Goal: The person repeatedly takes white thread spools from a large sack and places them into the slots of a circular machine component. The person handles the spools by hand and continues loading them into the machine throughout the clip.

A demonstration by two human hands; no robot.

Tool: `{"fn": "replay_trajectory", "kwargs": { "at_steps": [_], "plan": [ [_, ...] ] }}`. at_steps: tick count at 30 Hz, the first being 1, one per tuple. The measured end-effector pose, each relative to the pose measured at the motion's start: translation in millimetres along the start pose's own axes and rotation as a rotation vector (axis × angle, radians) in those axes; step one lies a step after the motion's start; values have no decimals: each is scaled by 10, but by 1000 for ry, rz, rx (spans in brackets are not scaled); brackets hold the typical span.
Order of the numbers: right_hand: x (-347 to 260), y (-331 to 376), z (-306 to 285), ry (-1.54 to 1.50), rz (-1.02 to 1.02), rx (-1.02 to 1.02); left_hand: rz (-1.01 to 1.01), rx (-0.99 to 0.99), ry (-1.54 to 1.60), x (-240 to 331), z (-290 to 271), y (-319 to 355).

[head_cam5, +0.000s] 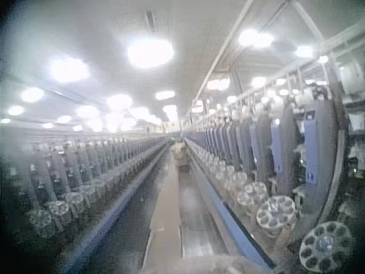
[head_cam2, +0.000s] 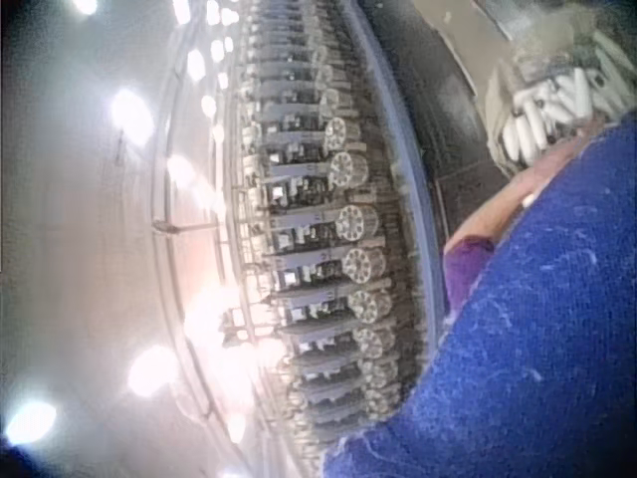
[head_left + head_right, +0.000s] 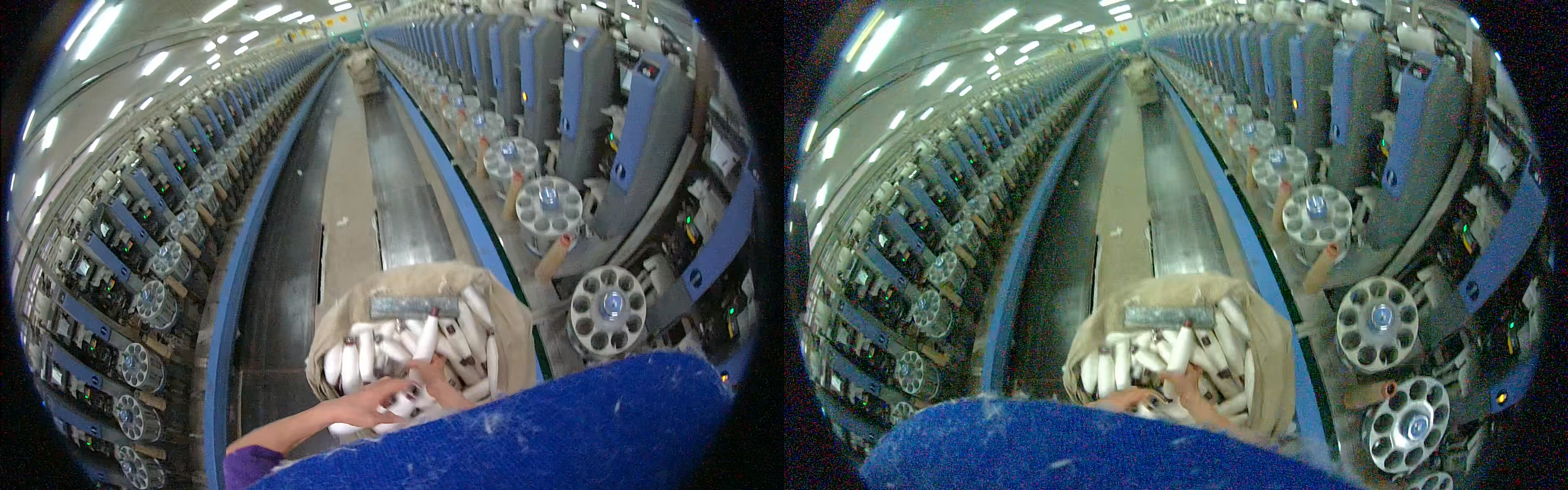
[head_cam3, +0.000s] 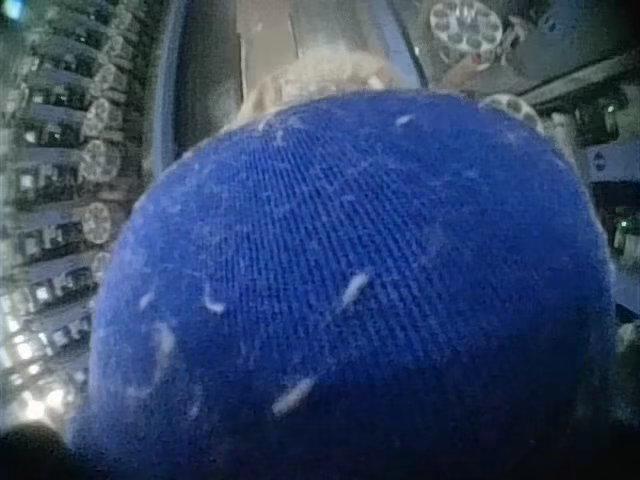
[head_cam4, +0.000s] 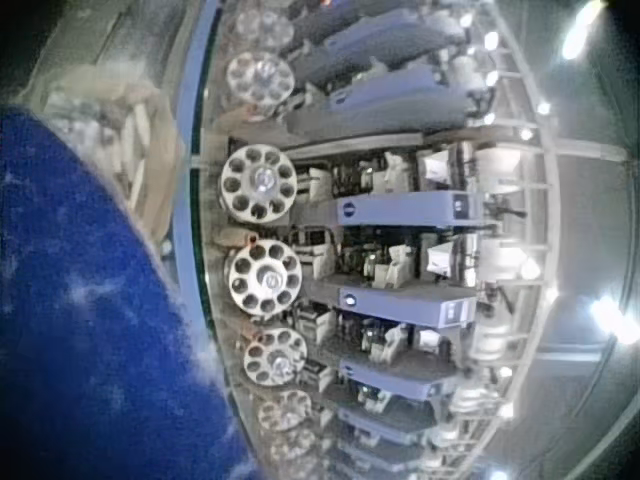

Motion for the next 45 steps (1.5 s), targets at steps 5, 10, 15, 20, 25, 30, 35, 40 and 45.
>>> {"fn": "replay_trajectory", "kwargs": {
  "at_steps": [5, 10, 15, 20, 25, 30, 35, 40, 45],
  "plan": [
    [-65, 109, -55, -408, 313, -228, -254, 801, 1112, -464, -735, 378],
    [-500, 656, -660, -549, 149, -373, 199, 800, 1601, -297, -1152, 36],
    [-965, 1049, -833, -575, -71, -503, 453, 685, 622, 412, -1142, -258],
    [-726, 1082, -917, -819, 247, -156, 679, -112, -105, 913, -14, -562],
    [-829, 1105, -922, -692, 127, -313, 164, 495, 328, 505, -272, -756],
    [-954, 1135, -862, -482, 28, -284, -114, 110, 658, 320, -104, -880],
    [-1262, 1235, -1111, -348, -105, -187, -283, 36, 1146, 281, -18, -802],
    [-1551, 1407, -1391, -491, -186, -322, -223, -2, 1534, 447, -79, -860],
    [-1237, 1298, -1524, -88, 5, -117, 82, -485, 680, 822, 224, -935]
  ]
}}
Point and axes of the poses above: each hand's wrist, its own y-axis away from the middle knuckle, its own z-axis out of the palm, x = y × z, the point moved 7 cm from there along -y, towards the middle knuckle
